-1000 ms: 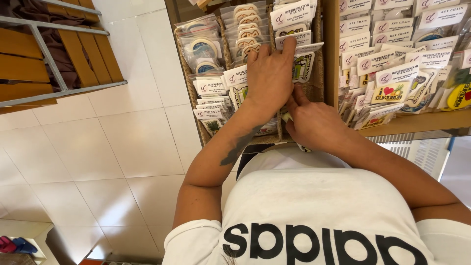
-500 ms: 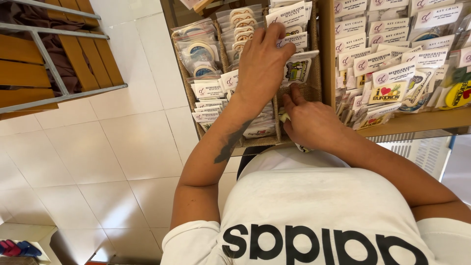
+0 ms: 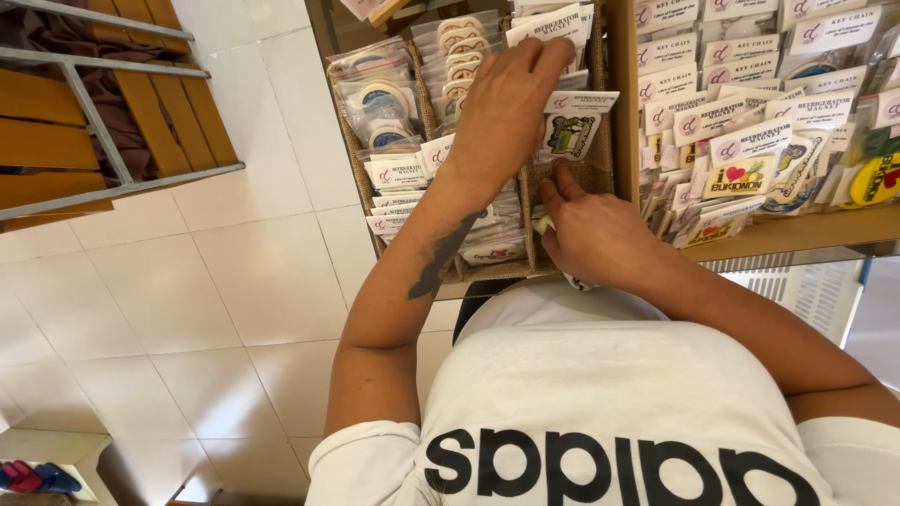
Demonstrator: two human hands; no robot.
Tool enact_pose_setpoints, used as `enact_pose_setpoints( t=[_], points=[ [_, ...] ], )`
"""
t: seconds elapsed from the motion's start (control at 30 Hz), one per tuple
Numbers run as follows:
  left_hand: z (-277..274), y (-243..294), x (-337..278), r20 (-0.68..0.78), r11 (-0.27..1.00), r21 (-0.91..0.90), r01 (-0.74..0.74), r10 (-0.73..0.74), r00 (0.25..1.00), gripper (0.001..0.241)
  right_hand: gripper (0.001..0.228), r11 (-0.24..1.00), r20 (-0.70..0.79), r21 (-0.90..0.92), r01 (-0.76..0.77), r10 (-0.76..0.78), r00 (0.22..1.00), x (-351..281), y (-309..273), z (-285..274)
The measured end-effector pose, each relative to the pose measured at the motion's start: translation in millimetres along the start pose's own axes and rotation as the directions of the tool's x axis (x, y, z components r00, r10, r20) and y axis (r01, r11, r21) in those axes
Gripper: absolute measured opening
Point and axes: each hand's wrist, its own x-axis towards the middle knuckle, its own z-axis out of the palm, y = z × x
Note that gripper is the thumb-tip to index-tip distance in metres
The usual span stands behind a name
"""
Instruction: The recorder uses a yellow cloth to wipe and clean packaged magnets and keychains displayed on a retail shelf.
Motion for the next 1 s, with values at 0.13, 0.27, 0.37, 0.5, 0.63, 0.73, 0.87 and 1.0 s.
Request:
enact_pose_setpoints(
  t=[0.13,0.27,0.37,0.5,0.63,0.73,0.87,1.0],
  points=[
    [0,-6,3,-0.066,1.0,0.012,0.015,-0.015,0.998,0.047,0.067,1.0,0.006,-0.016,0.009,-0.009,1.0,1,1,3],
    [-5,-8,9,-0.121,1.0,0.004,-0.007,0.007,0.993,0.048,0.067,1.0,-0.01,-0.02,-0.003,0.003,1.0,2,2,6],
    [-11,-6,11,-0.148,0.999,0.026,-0.047,0.05,0.988,0.042,0.068,1.0,0.011,-0.021,-0.006,0.007,1.0,2,1,3],
    [-7,-8,11,-0.15,0.996,0.066,-0.062,0.072,0.986,0.038,0.064,1.0,-0.049,0.0,-0.009,0.009,0.999,-4,-3,-2],
    [-12,-5,12,-0.162,0.996,0.058,-0.072,0.081,0.984,0.03,0.062,0.999,-0.168,0.027,0.035,-0.03,0.985,-8,-1,-4],
    [-11,-3,14,-0.176,0.996,0.053,-0.069,0.078,0.981,0.028,0.066,0.997,-0.184,0.066,-0.037,0.048,0.982,-7,1,-6],
    [-9,-4,12,-0.183,0.999,0.02,-0.041,0.044,0.982,0.028,0.07,0.994,-0.12,0.088,-0.061,0.071,0.99,-4,0,-4],
    [-5,-7,11,-0.185,0.998,0.034,-0.045,0.05,0.981,0.031,0.069,0.998,-0.175,0.055,-0.014,0.023,0.984,-4,0,-2]
  ],
)
